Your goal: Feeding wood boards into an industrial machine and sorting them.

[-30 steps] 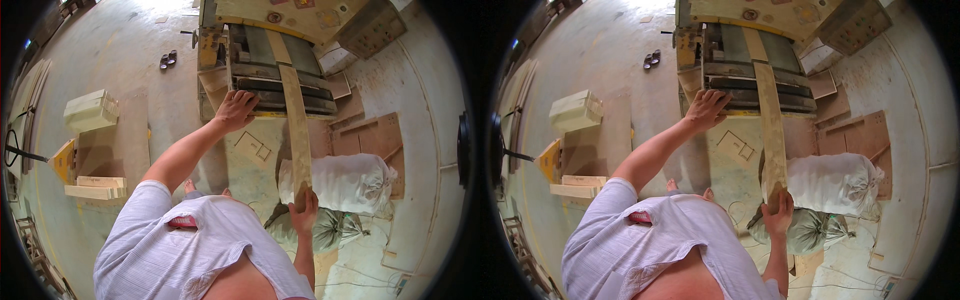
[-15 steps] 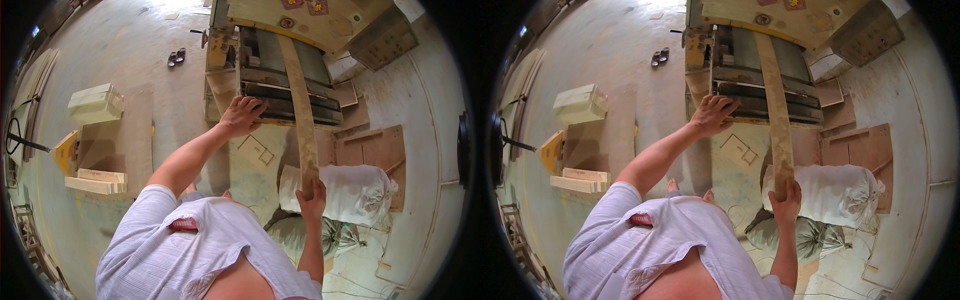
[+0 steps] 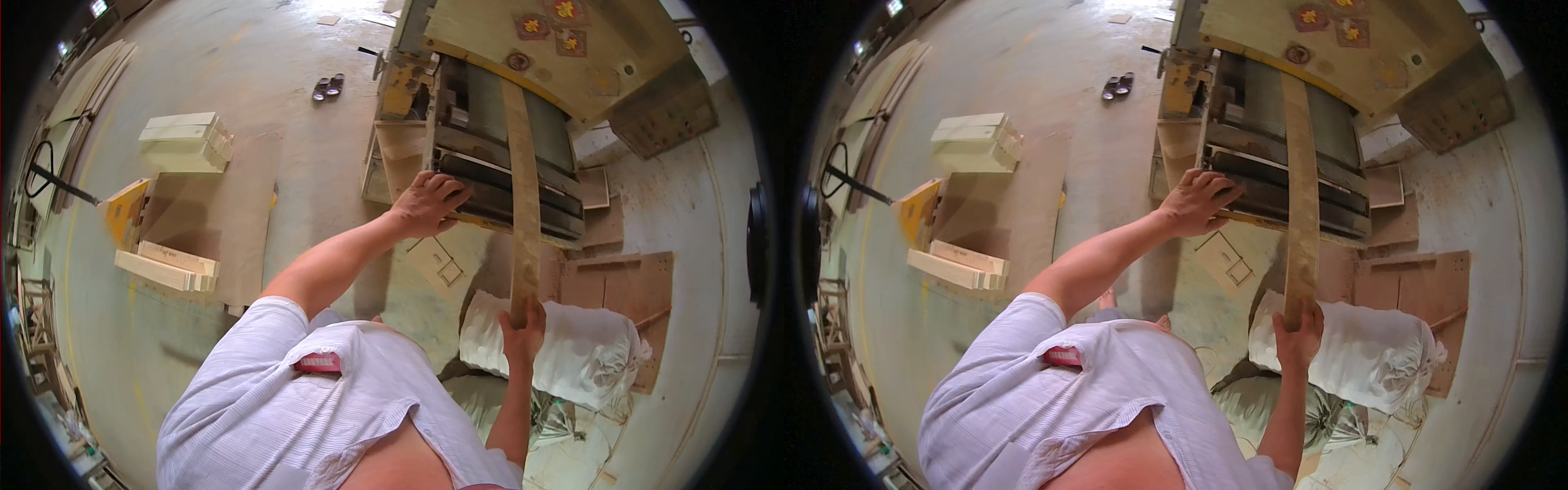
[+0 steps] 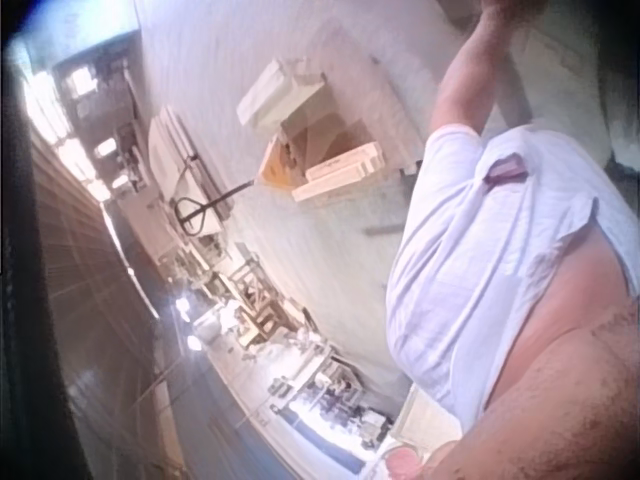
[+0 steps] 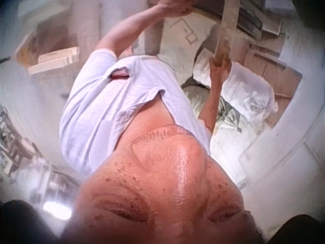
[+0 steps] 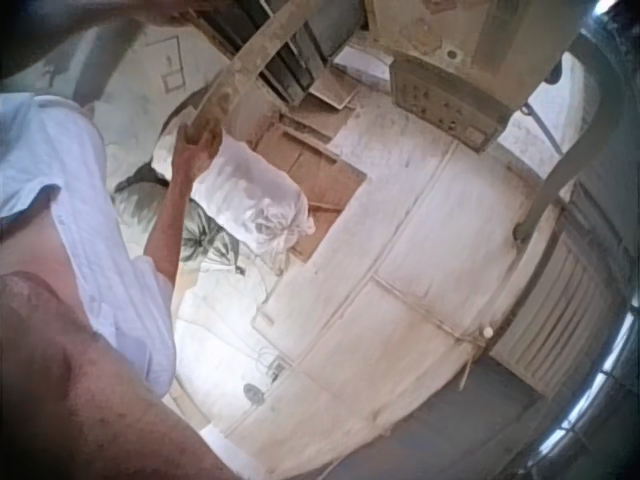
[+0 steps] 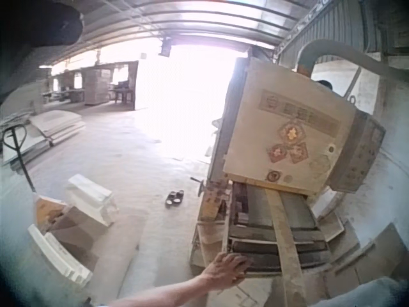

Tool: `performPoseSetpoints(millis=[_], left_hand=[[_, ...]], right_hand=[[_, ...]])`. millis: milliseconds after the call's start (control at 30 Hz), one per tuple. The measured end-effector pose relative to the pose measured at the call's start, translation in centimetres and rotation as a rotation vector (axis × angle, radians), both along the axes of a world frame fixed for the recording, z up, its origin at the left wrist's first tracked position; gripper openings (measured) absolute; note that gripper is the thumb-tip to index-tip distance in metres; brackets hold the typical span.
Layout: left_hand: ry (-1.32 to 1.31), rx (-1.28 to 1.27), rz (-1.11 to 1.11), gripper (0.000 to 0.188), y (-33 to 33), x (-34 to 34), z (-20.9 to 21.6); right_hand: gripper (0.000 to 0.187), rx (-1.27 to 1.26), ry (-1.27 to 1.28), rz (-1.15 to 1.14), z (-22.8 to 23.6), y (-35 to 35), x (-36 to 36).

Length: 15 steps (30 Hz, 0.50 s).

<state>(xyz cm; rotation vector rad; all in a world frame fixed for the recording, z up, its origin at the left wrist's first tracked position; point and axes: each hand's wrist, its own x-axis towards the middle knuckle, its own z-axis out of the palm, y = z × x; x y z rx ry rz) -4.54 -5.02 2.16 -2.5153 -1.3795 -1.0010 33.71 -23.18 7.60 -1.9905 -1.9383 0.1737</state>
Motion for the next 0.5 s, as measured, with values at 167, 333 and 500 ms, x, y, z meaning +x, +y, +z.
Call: performPoseSetpoints(millis=[167, 333, 500], left_hand=[[-0.003, -0.045, 0.012, 0.076, -0.6, -1.3, -1.0], [-0.016, 0.057, 0.025, 0.071, -0.6, -0.8, -1.8], [-0.090, 0.083, -0.029, 0.068, -0.9, -1.6, -1.6]], right_hand=[[0.079, 0.009, -0.018, 0.099, -1.6, 2.4, 0.0], [0.079, 0.031, 0.088, 0.074, -4.4, 4.6, 1.8], [0.080, -0.048, 0.023, 0.045, -2.6, 6.1, -0.6]])
